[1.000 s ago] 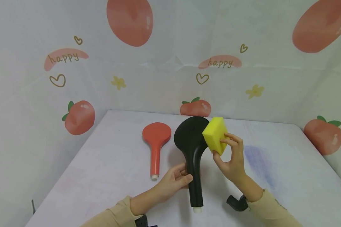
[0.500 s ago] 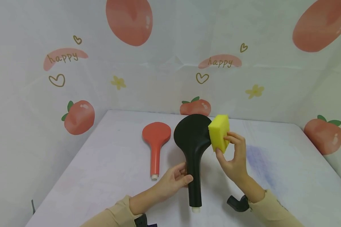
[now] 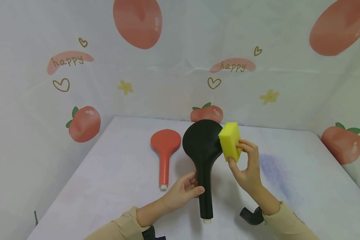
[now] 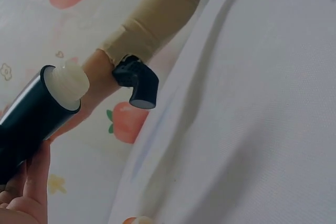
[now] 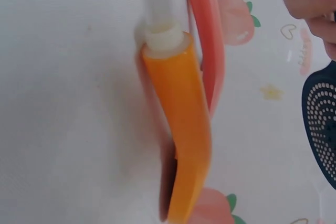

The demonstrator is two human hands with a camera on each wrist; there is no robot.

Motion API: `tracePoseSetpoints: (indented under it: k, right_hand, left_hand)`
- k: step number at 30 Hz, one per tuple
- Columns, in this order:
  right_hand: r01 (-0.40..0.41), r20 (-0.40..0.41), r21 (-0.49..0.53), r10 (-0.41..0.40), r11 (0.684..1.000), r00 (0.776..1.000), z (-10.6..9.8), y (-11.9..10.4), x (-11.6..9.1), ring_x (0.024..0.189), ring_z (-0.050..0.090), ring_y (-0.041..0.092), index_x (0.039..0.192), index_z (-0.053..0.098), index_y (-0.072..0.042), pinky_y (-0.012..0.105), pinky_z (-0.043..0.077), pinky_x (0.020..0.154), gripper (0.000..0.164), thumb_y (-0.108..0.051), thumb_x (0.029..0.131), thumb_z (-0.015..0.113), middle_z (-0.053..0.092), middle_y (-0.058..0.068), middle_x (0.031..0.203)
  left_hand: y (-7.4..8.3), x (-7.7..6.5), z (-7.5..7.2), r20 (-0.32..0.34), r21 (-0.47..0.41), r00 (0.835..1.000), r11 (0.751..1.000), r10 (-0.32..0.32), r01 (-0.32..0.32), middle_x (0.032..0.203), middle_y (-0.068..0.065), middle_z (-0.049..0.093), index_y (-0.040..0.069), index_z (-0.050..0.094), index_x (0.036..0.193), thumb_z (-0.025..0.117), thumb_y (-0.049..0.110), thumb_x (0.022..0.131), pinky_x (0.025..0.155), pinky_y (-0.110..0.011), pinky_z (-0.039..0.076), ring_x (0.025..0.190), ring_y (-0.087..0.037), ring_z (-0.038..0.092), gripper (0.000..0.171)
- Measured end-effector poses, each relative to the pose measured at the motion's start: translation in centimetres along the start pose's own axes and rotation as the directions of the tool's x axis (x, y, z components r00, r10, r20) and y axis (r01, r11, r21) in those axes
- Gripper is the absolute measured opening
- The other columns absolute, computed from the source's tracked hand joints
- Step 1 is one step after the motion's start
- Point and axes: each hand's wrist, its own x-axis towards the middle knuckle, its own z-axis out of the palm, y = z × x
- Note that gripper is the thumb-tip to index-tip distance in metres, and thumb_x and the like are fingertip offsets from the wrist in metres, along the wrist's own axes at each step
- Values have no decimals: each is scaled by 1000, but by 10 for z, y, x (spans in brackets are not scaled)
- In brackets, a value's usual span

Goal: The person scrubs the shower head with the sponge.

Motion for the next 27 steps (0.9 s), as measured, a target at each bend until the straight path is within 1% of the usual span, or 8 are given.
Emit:
tracePoseSetpoints:
  k: [5,10,13,15,17,22,24,27]
  right_hand:
    - [-26,-25,16,27,1000,999,-2,2,5,116,44,6,108,50,15,18,37,89,41,5,69,59,49,28,115]
    - [-51,-40,33,52,998,998,-4,2,9,113,45,6,109,51,16,16,38,89,40,9,69,57,52,14,119]
    - [-61,-40,43,63,997,997,-4,3,8,111,45,5,109,50,16,15,38,88,41,11,68,57,52,8,121]
    - [-67,-39,43,69,997,997,-4,4,7,109,45,5,109,50,16,16,38,87,42,11,68,58,51,5,121]
    - [-75,-35,40,77,996,996,-4,5,5,107,45,5,109,49,16,17,37,84,43,12,67,58,51,3,120]
    - [-68,6,49,68,996,998,-3,5,-1,104,47,5,109,47,16,19,37,82,43,12,67,58,50,-1,118]
    - [-51,26,77,50,996,998,-3,3,-1,103,49,5,109,46,17,18,39,84,42,12,68,57,50,-1,119]
    - [-35,46,113,30,993,999,-4,0,2,100,52,5,112,43,18,14,41,85,40,12,73,55,49,-2,121]
  left_hand:
    - [0,-1,0,8,52,1000,999,-9,9,125,-30,51,-3,39,136,61,29,90,86,-19,52,99,-6,57,59]
    - [-3,-1,-2,29,98,1000,995,9,-12,127,-26,52,-1,38,137,59,29,91,91,-21,51,103,-8,57,59]
    - [-4,-1,-3,18,130,1000,991,19,-21,125,-25,52,0,40,137,60,30,91,91,-19,50,102,-8,55,59]
    - [-6,0,-4,-2,157,1000,987,23,-23,124,-22,54,2,41,136,61,29,90,91,-17,49,102,-7,55,57]
    - [-7,1,-6,-19,179,999,983,38,-34,124,-20,55,3,43,135,62,28,89,90,-15,48,102,-6,54,56]
    - [-7,3,-10,-39,219,992,970,116,-105,124,-20,55,4,44,134,62,24,90,89,-14,48,101,-6,53,51]
    - [-5,3,-10,-40,229,989,965,143,-130,124,-21,55,3,44,133,61,22,90,89,-14,48,101,-6,53,49]
    - [-1,3,-9,-38,236,988,962,149,-136,125,-20,54,4,45,132,61,21,91,88,-15,49,101,-7,52,47]
